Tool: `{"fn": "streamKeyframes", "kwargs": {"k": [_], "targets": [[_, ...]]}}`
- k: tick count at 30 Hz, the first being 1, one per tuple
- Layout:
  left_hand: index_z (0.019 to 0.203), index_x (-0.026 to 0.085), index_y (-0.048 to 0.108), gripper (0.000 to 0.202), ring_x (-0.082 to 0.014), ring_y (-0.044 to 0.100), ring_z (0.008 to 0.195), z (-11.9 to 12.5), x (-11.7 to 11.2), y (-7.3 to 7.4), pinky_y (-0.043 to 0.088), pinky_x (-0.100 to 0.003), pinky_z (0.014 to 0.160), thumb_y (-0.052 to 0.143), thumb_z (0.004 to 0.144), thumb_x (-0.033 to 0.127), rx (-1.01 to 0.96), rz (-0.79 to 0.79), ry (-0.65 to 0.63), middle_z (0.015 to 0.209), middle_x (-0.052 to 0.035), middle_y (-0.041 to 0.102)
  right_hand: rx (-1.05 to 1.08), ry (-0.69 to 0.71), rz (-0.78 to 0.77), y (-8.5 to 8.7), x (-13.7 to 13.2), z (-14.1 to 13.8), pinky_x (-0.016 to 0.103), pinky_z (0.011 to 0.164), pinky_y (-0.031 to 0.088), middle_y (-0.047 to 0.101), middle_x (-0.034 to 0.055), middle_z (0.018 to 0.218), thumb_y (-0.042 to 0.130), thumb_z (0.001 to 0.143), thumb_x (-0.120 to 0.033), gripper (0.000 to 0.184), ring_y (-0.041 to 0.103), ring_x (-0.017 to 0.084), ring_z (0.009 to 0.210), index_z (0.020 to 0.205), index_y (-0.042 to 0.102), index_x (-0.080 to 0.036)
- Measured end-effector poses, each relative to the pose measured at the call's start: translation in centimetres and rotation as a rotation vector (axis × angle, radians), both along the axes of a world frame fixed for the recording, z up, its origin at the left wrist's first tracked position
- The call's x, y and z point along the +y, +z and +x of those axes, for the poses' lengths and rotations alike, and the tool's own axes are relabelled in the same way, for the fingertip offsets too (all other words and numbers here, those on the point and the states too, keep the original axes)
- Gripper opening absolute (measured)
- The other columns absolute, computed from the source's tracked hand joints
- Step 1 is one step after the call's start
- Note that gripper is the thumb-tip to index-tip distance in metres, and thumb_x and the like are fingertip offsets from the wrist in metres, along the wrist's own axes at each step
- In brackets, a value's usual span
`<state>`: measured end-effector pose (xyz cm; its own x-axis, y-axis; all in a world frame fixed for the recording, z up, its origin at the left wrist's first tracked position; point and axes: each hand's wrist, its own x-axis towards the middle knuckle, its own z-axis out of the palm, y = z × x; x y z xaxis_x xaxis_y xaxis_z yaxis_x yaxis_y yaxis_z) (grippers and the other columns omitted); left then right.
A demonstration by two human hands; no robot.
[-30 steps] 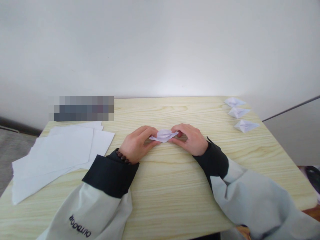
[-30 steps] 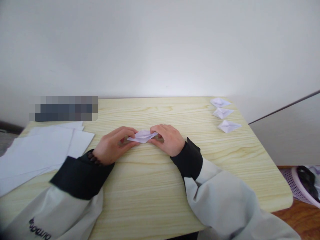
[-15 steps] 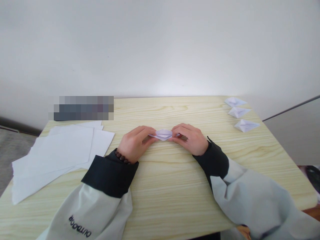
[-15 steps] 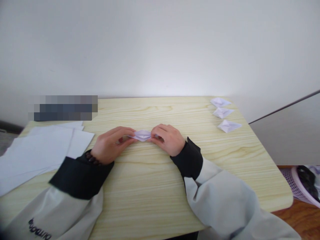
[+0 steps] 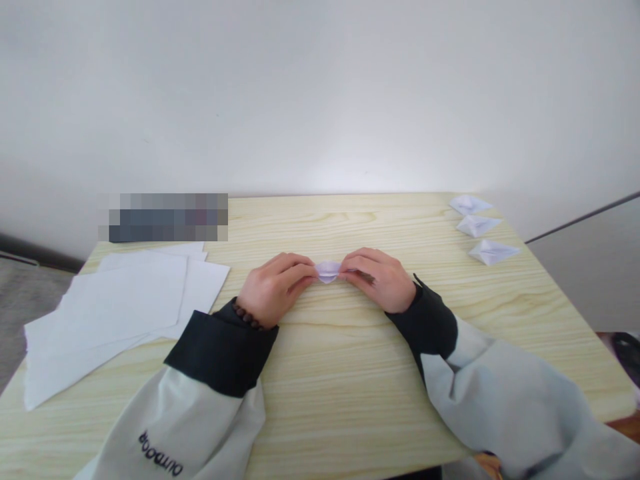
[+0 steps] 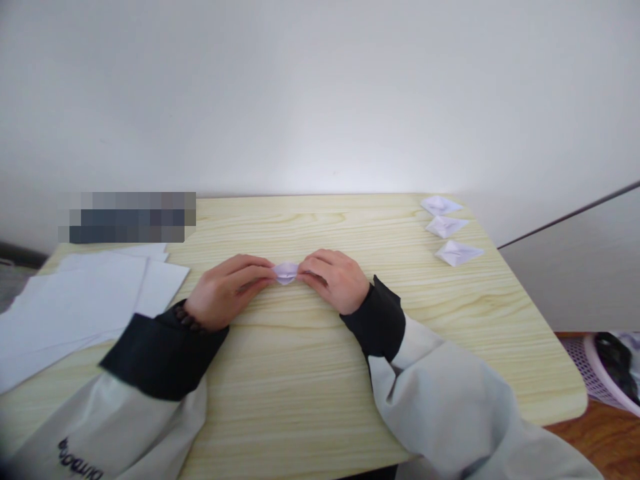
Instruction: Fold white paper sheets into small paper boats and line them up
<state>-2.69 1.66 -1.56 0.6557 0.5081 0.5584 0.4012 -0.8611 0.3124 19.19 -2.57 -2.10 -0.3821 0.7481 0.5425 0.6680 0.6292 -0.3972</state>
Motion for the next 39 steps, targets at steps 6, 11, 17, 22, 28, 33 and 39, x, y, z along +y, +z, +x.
{"fn": "streamKeyframes", "kwargs": {"k": [6,11,17,22,28,33,39], "targets": [[0.086,0.02,0.066,0.014,-0.0134,0.063,0.083,-0.14,0.02,-0.09,0.052,-0.025,0.075,0.052,0.087,0.024,0.033,0.004,-0.013,0.09,-0.0033,0.068,-0.047,0.014,0.014,-0.09,0.05,-0.16,0.027,0.071,0.047,0.066,0.0058,0.082,0.055,0.087,-0.028,0.014,0.06,0.015,0.077,0.084,0.063,-0.017],[0.086,0.02,0.066,0.016,-0.0143,0.062,0.083,-0.07,-0.07,0.0,0.052,-0.026,0.074,0.053,0.087,0.03,0.061,-0.003,-0.004,0.092,-0.0038,0.068,-0.057,0.027,0.011,-0.07,0.08,-0.21,0.028,0.07,0.047,0.065,0.0066,0.084,0.052,0.088,-0.029,0.017,0.059,0.015,0.077,0.085,0.064,-0.018],[0.087,0.019,0.063,0.015,-0.0147,0.063,0.081,0.07,-0.25,0.06,0.053,-0.027,0.073,0.052,0.087,0.027,0.059,-0.03,0.028,0.087,-0.0037,0.068,-0.014,-0.028,-0.068,0.13,-0.13,-0.41,0.028,0.071,0.047,0.064,0.0059,0.083,0.049,0.09,-0.031,0.018,0.059,0.015,0.077,0.086,0.061,-0.019],[0.091,0.02,0.065,0.015,-0.0151,0.062,0.082,0.09,-0.18,-0.15,0.052,-0.027,0.073,0.053,0.087,0.028,0.079,-0.014,0.022,0.09,-0.004,0.068,-0.022,-0.022,-0.09,0.08,-0.1,-0.45,0.029,0.073,0.047,0.064,0.0062,0.084,0.05,0.089,-0.031,0.016,0.059,0.016,0.078,0.086,0.06,-0.019],[0.092,0.018,0.064,0.016,-0.0158,0.062,0.079,0.16,-0.28,-0.12,0.051,-0.027,0.072,0.054,0.086,0.029,0.085,-0.007,0.04,0.086,-0.0042,0.068,0.051,0.02,-0.091,0.17,-0.1,-0.5,0.03,0.075,0.048,0.064,0.0078,0.09,0.049,0.089,-0.026,0.012,0.059,0.016,0.083,0.088,0.058,-0.018],[0.085,0.018,0.063,0.015,-0.0153,0.06,0.076,0.22,-0.33,-0.02,0.05,-0.027,0.071,0.053,0.086,0.029,0.116,-0.048,0.058,0.081,-0.0024,0.067,0.064,0.087,-0.106,0.16,-0.18,-0.44,0.032,0.08,0.048,0.061,0.0085,0.105,0.048,0.089,-0.02,0.011,0.058,0.016,0.093,0.086,0.058,-0.02],[0.086,0.019,0.063,0.013,-0.016,0.061,0.08,0.16,-0.23,-0.08,0.051,-0.028,0.072,0.053,0.086,0.028,0.109,-0.039,0.029,0.089,-0.0038,0.068,0.041,0.082,-0.117,-0.04,-0.23,-0.42,0.033,0.082,0.049,0.059,0.0093,0.107,0.051,0.087,-0.021,0.013,0.058,0.017,0.096,0.095,0.062,-0.02]]}}
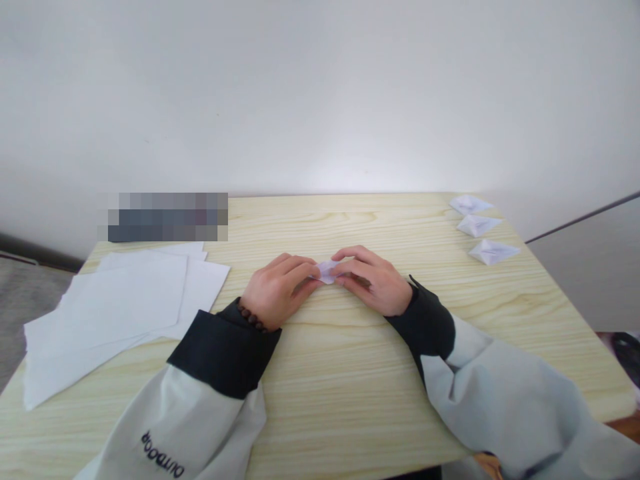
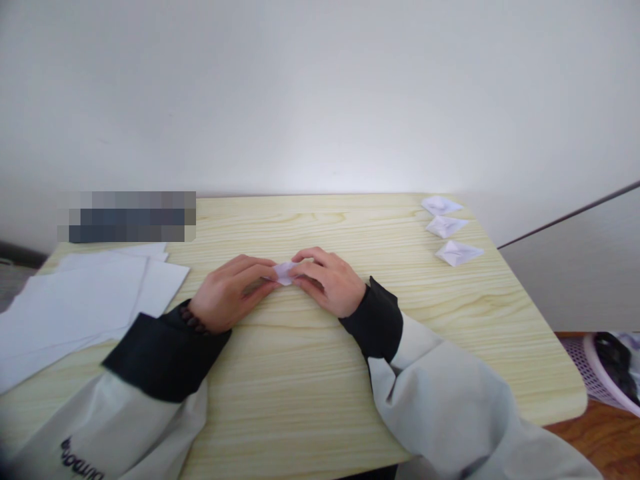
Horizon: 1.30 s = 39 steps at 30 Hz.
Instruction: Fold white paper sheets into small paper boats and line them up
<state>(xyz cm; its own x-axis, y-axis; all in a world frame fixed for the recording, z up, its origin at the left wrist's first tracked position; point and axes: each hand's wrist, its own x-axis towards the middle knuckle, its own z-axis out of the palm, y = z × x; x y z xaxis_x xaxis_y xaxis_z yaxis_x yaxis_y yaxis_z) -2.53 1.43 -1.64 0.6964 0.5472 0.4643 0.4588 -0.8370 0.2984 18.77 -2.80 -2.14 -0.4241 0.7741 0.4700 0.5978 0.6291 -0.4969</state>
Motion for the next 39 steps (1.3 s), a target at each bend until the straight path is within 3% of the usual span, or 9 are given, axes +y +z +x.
{"fn": "streamKeyframes", "kwargs": {"k": [13,21,31,39], "targets": [[0.091,0.02,0.066,0.015,-0.0166,0.061,0.082,0.07,-0.07,-0.07,0.052,-0.03,0.076,0.054,0.085,0.027,0.008,0.015,0.005,0.092,-0.0041,0.068,-0.028,-0.026,0.014,-0.13,-0.01,-0.13,0.034,0.083,0.05,0.06,0.0087,0.104,0.054,0.086,-0.026,0.018,0.059,0.018,0.095,0.101,0.06,-0.02],[0.09,0.02,0.065,0.015,-0.0162,0.06,0.082,0.11,-0.15,-0.21,0.052,-0.028,0.074,0.053,0.085,0.028,0.011,0.041,0.037,0.094,-0.0054,0.067,0.095,-0.069,-0.067,-0.06,-0.18,-0.3,0.027,0.068,0.054,0.06,0.0086,0.101,0.055,0.085,-0.026,0.016,0.059,0.017,0.091,0.099,0.054,-0.02],[0.099,0.018,0.063,0.018,-0.0179,0.06,0.084,0.1,-0.15,-0.09,0.052,-0.031,0.075,0.054,0.085,0.026,0.006,0.026,0.02,0.096,-0.0064,0.067,0.084,-0.096,-0.045,-0.21,-0.17,-0.25,0.027,0.065,0.054,0.06,0.0069,0.098,0.057,0.083,-0.024,0.023,0.059,0.016,0.084,0.104,0.051,-0.019],[0.098,0.018,0.063,0.017,-0.0176,0.06,0.083,0.17,-0.21,-0.05,0.052,-0.03,0.074,0.053,0.085,0.026,0.013,0.026,0.025,0.094,-0.0054,0.067,0.078,-0.054,-0.043,-0.02,-0.15,-0.18,0.026,0.068,0.053,0.06,0.0079,0.101,0.055,0.085,-0.022,0.018,0.059,0.016,0.088,0.102,0.054,-0.019]]}}
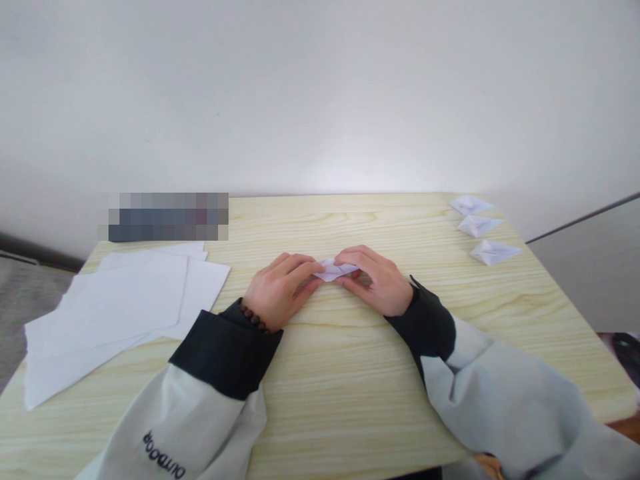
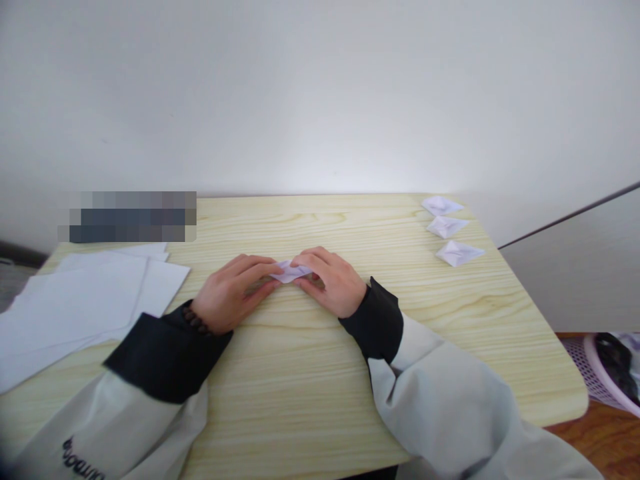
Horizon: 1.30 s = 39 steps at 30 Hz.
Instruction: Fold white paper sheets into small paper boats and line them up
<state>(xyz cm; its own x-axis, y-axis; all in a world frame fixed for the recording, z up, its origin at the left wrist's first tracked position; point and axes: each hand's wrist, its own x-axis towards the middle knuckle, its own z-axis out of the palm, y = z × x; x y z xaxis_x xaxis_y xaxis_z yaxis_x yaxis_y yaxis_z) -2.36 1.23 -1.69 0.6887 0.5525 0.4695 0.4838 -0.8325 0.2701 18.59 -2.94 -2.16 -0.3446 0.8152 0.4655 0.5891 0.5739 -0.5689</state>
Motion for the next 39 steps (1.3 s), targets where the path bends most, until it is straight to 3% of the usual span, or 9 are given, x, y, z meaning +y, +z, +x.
{"fn": "streamKeyframes", "kwargs": {"k": [21,27,39], "targets": [[0.096,0.019,0.064,0.017,-0.0171,0.06,0.084,0.05,-0.03,-0.14,0.052,-0.03,0.076,0.053,0.086,0.027,0.004,0.004,0.01,0.094,-0.0047,0.067,-0.048,0.006,0.032,-0.21,0.06,0.04,0.03,0.075,0.054,0.06,0.0086,0.101,0.056,0.085,-0.022,0.018,0.059,0.016,0.088,0.101,0.059,-0.018],[0.098,0.019,0.063,0.018,-0.0173,0.06,0.084,0.03,-0.04,-0.18,0.052,-0.03,0.075,0.052,0.086,0.027,0.005,0.02,0.01,0.095,-0.0051,0.067,-0.053,-0.006,0.017,-0.09,0.06,0.01,0.032,0.08,0.054,0.06,0.0089,0.105,0.055,0.085,-0.024,0.028,0.059,0.017,0.092,0.113,0.055,-0.019],[0.098,0.019,0.063,0.018,-0.0177,0.06,0.085,-0.01,0.0,-0.23,0.052,-0.03,0.075,0.052,0.086,0.027,0.0,0.027,0.001,0.095,-0.0055,0.067,-0.095,-0.019,0.03,-0.25,0.11,0.03,0.033,0.08,0.054,0.06,0.0096,0.105,0.054,0.086,-0.026,0.027,0.059,0.018,0.094,0.112,0.058,-0.019]]}}
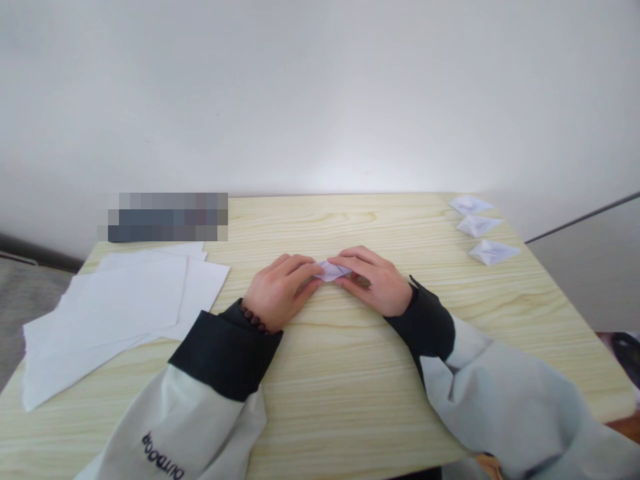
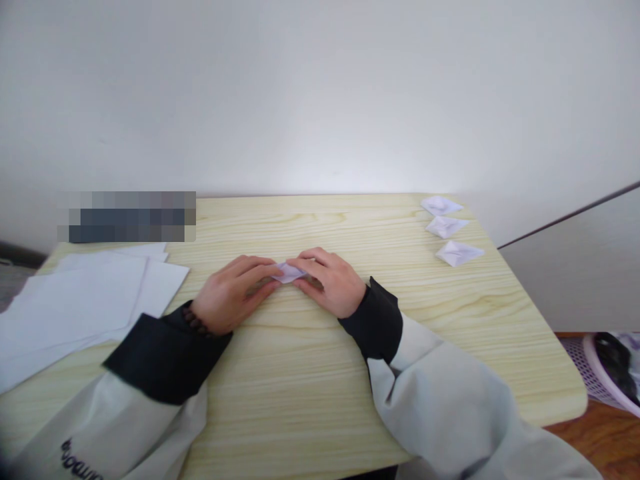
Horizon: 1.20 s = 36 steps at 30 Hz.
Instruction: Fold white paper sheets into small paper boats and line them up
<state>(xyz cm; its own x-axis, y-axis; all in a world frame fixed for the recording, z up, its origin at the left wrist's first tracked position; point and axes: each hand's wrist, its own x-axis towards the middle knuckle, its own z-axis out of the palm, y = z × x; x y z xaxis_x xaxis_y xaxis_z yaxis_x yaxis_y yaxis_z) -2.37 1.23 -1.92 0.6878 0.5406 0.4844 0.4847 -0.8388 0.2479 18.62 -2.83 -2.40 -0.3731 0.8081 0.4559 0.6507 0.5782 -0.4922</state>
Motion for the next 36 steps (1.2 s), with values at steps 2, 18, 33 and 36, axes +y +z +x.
{"fn": "streamKeyframes", "kwargs": {"k": [2,18,33,36], "targets": [[0.097,0.018,0.062,0.017,-0.0178,0.061,0.084,0.03,-0.03,0.11,0.052,-0.031,0.075,0.052,0.086,0.026,-0.006,-0.014,-0.003,0.095,-0.0057,0.067,0.021,0.004,-0.007,0.01,-0.05,-0.01,0.031,0.078,0.054,0.06,0.0094,0.105,0.055,0.086,-0.026,0.029,0.059,0.018,0.095,0.114,0.055,-0.018],[0.096,0.02,0.062,0.015,-0.0177,0.06,0.085,0.05,-0.17,0.41,0.051,-0.031,0.076,0.053,0.086,0.027,-0.04,-0.066,0.081,0.091,-0.0046,0.066,0.061,-0.001,0.013,0.17,-0.05,0.02,0.028,0.072,0.053,0.06,0.0078,0.1,0.055,0.085,-0.024,0.015,0.059,0.017,0.09,0.099,0.058,-0.02],[0.1,0.019,0.066,0.021,-0.0183,0.06,0.084,-0.02,-0.13,0.15,0.053,-0.032,0.074,0.054,0.084,0.023,-0.031,-0.003,0.05,0.092,-0.0061,0.066,0.013,-0.003,0.049,0.29,-0.03,0.01,0.03,0.077,0.053,0.06,0.0086,0.101,0.054,0.086,-0.02,0.021,0.06,0.016,0.089,0.105,0.061,-0.019],[0.101,0.02,0.066,0.021,-0.0181,0.06,0.084,-0.01,-0.12,0.13,0.053,-0.032,0.074,0.054,0.085,0.025,-0.024,0.004,0.06,0.092,-0.0061,0.067,0.008,-0.023,0.033,0.09,-0.03,0.03,0.031,0.076,0.053,0.06,0.0084,0.103,0.054,0.086,-0.022,0.024,0.06,0.016,0.089,0.109,0.06,-0.02]]}}
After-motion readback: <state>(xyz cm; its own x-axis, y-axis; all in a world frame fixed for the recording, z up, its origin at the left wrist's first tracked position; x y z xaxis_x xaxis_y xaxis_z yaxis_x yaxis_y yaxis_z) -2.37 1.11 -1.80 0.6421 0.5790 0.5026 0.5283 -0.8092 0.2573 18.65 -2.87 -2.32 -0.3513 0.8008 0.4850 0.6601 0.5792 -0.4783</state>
